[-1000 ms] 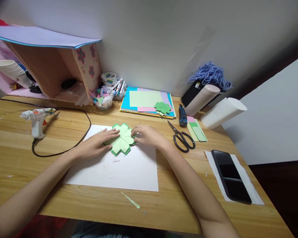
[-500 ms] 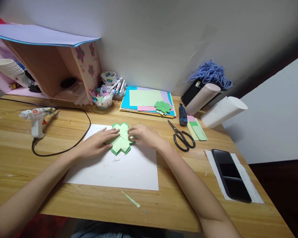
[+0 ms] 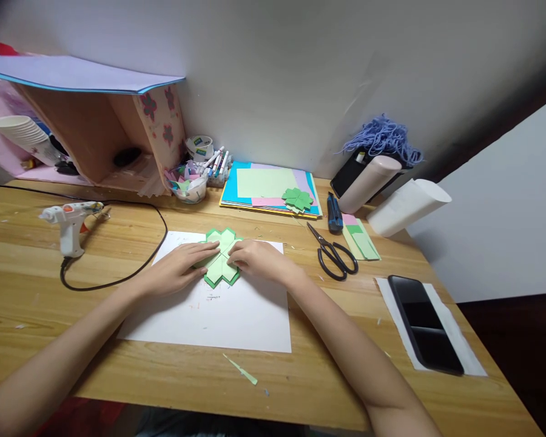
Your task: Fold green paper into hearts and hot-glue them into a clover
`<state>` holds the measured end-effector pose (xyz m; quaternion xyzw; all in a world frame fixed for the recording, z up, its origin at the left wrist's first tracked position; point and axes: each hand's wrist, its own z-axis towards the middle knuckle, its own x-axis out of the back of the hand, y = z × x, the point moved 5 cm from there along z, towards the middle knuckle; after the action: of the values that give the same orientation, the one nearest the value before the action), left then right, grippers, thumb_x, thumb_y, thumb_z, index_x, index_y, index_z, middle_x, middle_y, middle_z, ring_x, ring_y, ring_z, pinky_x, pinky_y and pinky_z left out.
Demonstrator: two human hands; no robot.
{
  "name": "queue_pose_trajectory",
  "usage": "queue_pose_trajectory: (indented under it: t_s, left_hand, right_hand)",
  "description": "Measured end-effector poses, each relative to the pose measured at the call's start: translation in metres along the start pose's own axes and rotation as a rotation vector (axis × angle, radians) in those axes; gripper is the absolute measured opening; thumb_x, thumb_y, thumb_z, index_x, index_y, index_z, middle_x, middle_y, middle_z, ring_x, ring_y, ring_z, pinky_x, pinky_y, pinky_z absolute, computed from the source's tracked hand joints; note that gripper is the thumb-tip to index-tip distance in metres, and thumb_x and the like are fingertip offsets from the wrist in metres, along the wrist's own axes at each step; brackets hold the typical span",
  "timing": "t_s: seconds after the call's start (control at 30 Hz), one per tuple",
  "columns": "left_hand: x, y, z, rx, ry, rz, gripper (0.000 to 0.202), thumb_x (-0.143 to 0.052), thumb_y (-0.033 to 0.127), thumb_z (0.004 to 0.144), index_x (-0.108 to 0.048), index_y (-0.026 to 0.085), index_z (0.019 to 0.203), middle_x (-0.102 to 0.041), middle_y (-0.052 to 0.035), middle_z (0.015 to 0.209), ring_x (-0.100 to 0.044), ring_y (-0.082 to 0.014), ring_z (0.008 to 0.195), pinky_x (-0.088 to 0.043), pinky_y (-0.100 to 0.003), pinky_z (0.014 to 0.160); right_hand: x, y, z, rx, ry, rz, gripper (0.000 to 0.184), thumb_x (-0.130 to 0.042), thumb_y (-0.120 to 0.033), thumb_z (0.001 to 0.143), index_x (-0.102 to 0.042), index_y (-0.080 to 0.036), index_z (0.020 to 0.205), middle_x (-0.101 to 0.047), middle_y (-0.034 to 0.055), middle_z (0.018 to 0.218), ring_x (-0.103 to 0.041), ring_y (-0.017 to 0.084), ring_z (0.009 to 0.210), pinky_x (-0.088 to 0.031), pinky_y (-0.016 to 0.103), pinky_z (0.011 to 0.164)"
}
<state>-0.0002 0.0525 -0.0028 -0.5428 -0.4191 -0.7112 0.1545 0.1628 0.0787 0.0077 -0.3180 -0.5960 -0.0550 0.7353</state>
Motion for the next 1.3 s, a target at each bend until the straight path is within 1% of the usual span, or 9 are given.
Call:
queue_pose_trajectory:
  t_s: [0.13,0.23,0.43,0.63,0.87,1.0,1.1,1.2,1.3]
  left_hand:
    - [-0.003,-0.001,0.003,0.070,0.048,0.042,0.043,-0.036,0.041,0.089,-0.047,0.022,0.126,-0.035,-0.0070,0.142,-0.036,-0.0225,0.127,-0.030,-0.041,0.103]
    - [-0.007,-0.003,0.005,0.100,0.103,0.092,0.045,-0.035,0.043,0.089,-0.046,0.022,0.127,-0.034,-0.0067,0.142,-0.031,-0.0228,0.129,-0.027,-0.041,0.105]
    - [-0.012,-0.003,0.007,0.094,0.083,0.174,0.050,-0.033,0.044,0.089,-0.038,0.020,0.132,-0.031,-0.0096,0.143,-0.030,-0.0247,0.130,-0.027,-0.042,0.104]
    - [-0.011,0.002,0.011,0.081,0.106,0.190,0.047,-0.036,0.045,0.087,-0.044,0.020,0.126,-0.039,-0.0120,0.137,-0.035,-0.0282,0.125,-0.027,-0.045,0.103]
    - [-0.014,-0.001,0.010,0.100,0.108,0.201,0.050,-0.036,0.048,0.086,-0.044,0.020,0.126,-0.031,-0.0127,0.142,-0.031,-0.0292,0.128,-0.025,-0.046,0.104]
    - [-0.012,-0.001,0.013,0.102,0.082,0.216,0.051,-0.037,0.050,0.085,-0.046,0.019,0.125,-0.036,-0.0141,0.140,-0.031,-0.0292,0.129,-0.023,-0.046,0.106]
    - [-0.008,-0.003,0.014,0.110,0.062,0.186,0.052,-0.041,0.053,0.083,-0.048,0.021,0.124,-0.038,-0.0137,0.138,-0.033,-0.0289,0.128,-0.022,-0.047,0.105]
    - [-0.005,-0.007,0.010,0.120,0.039,0.104,0.052,-0.041,0.054,0.082,-0.046,0.024,0.125,-0.035,-0.0108,0.141,-0.031,-0.0274,0.129,-0.019,-0.050,0.106]
    - [-0.001,-0.010,0.004,0.126,0.045,-0.045,0.051,-0.037,0.050,0.086,-0.039,0.026,0.131,-0.029,-0.0079,0.144,-0.026,-0.0246,0.132,-0.017,-0.048,0.108]
  right_hand:
    - [0.000,-0.002,0.001,-0.007,0.016,-0.017,0.021,-0.049,-0.013,0.083,-0.067,-0.022,0.090,-0.065,0.0047,0.098,-0.059,0.015,0.086,-0.043,0.026,0.070]
    - [0.000,-0.002,0.001,-0.007,0.009,-0.013,0.020,-0.049,-0.014,0.084,-0.067,-0.021,0.089,-0.065,0.0048,0.094,-0.059,0.015,0.085,-0.041,0.025,0.069]
    - [0.000,-0.002,0.001,-0.007,0.035,-0.006,0.017,-0.050,-0.015,0.083,-0.067,-0.021,0.085,-0.065,0.0049,0.089,-0.058,0.015,0.081,-0.038,0.024,0.064]
    - [0.000,-0.002,0.001,-0.010,0.036,-0.008,0.018,-0.049,-0.016,0.084,-0.066,-0.020,0.084,-0.064,0.0046,0.086,-0.058,0.015,0.077,-0.037,0.024,0.062]
    - [0.001,-0.003,0.002,-0.024,0.054,0.001,0.016,-0.051,-0.016,0.083,-0.066,-0.020,0.082,-0.064,0.0046,0.089,-0.057,0.015,0.079,-0.037,0.024,0.062]
    - [0.000,-0.003,0.003,-0.026,0.051,0.002,0.017,-0.050,-0.017,0.084,-0.066,-0.020,0.083,-0.064,0.0046,0.089,-0.057,0.015,0.079,-0.038,0.024,0.064]
    - [0.001,-0.003,0.002,-0.039,0.046,0.022,0.017,-0.049,-0.018,0.084,-0.066,-0.020,0.085,-0.064,0.0049,0.090,-0.057,0.015,0.080,-0.040,0.024,0.066]
    - [0.002,-0.003,0.000,-0.045,0.038,0.055,0.017,-0.050,-0.023,0.085,-0.065,-0.021,0.093,-0.063,0.0056,0.097,-0.058,0.016,0.086,-0.043,0.026,0.071]
    - [0.002,-0.007,-0.001,-0.036,0.055,0.068,0.032,-0.058,-0.035,0.080,-0.057,-0.022,0.110,-0.059,0.0081,0.108,-0.055,0.020,0.099,-0.044,0.033,0.081]
